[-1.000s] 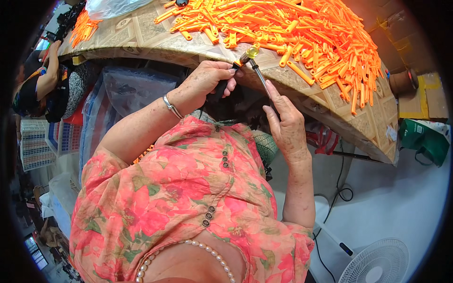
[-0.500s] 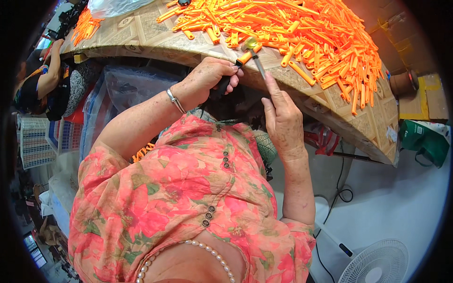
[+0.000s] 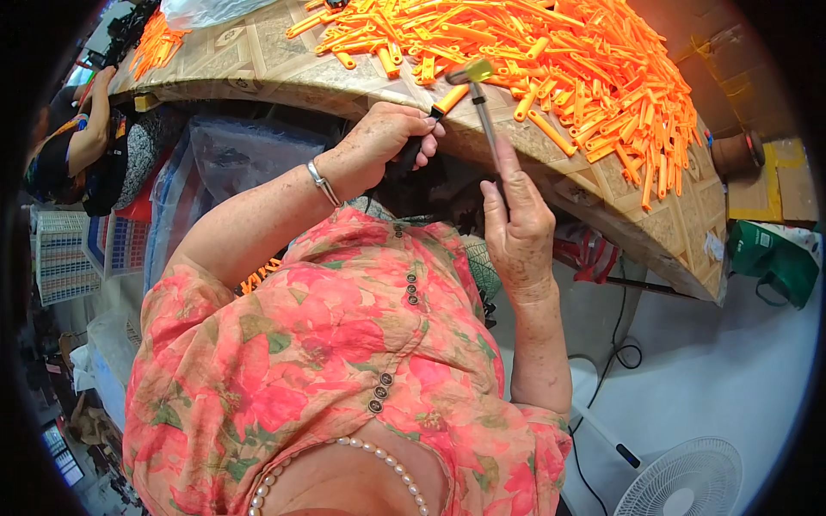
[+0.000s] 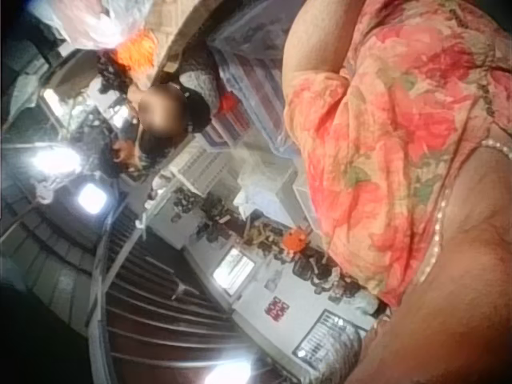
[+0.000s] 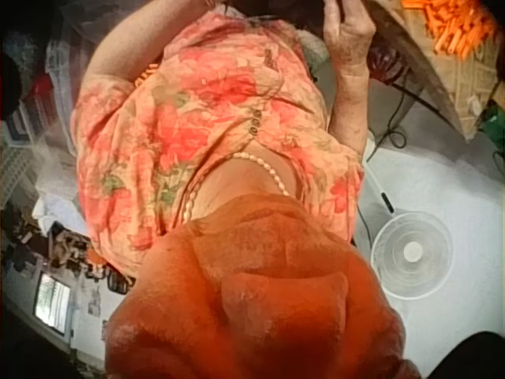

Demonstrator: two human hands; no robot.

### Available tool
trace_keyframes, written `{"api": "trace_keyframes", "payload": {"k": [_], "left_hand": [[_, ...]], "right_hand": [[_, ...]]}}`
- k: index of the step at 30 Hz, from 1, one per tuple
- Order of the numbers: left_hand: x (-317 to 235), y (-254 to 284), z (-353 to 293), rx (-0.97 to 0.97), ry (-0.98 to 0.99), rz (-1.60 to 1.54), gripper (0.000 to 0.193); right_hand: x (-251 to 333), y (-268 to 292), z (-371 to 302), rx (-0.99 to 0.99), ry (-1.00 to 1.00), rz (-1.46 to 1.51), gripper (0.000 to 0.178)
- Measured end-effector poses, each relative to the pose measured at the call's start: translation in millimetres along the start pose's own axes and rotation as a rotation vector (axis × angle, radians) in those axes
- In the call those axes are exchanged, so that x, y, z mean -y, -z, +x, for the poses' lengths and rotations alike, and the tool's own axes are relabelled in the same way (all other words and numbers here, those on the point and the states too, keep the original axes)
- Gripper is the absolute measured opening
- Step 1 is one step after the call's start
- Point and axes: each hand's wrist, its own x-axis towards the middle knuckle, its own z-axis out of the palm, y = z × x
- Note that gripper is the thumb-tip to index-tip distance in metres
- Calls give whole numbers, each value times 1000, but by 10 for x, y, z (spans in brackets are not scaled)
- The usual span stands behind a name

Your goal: The person repeatedly picks up orange plastic pieces and black plastic components from a table, inserts the orange piece into the black component, and uses a hammer to tap the assembly together. The finished assemblies are placed back on the table among many similar parts.

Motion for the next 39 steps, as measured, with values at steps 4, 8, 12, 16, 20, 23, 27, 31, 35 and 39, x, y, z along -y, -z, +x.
{"api": "trace_keyframes", "payload": {"k": [4,8,12,16,20,23,27,31,35,39], "left_hand": [[4,5,-1,-18,6,16,19],[-3,-1,6,-2,-15,19,19],[15,-2,-1,-12,-10,3,18],[-6,-7,17,1,-25,1,18],[33,7,-6,-9,-26,5,19],[-11,-2,22,4,-44,10,19],[9,-5,-18,-22,-21,21,19],[17,-6,22,-10,-33,-5,19],[2,-17,-4,-18,-20,45,20],[21,98,2,49,-71,88,22]], "right_hand": [[-21,-22,-17,110,-55,-7,56],[79,0,31,-8,-41,0,55],[27,-66,-37,59,-72,-42,56],[44,-19,2,40,-46,-17,56],[55,-46,-40,20,-23,-85,56],[-61,-97,-104,74,-89,-80,57],[17,-3,-5,49,-33,-83,57],[86,-59,-7,7,-45,-136,58],[30,-30,-21,147,-118,-168,56],[0,24,-51,-106,-137,9,51]]}}
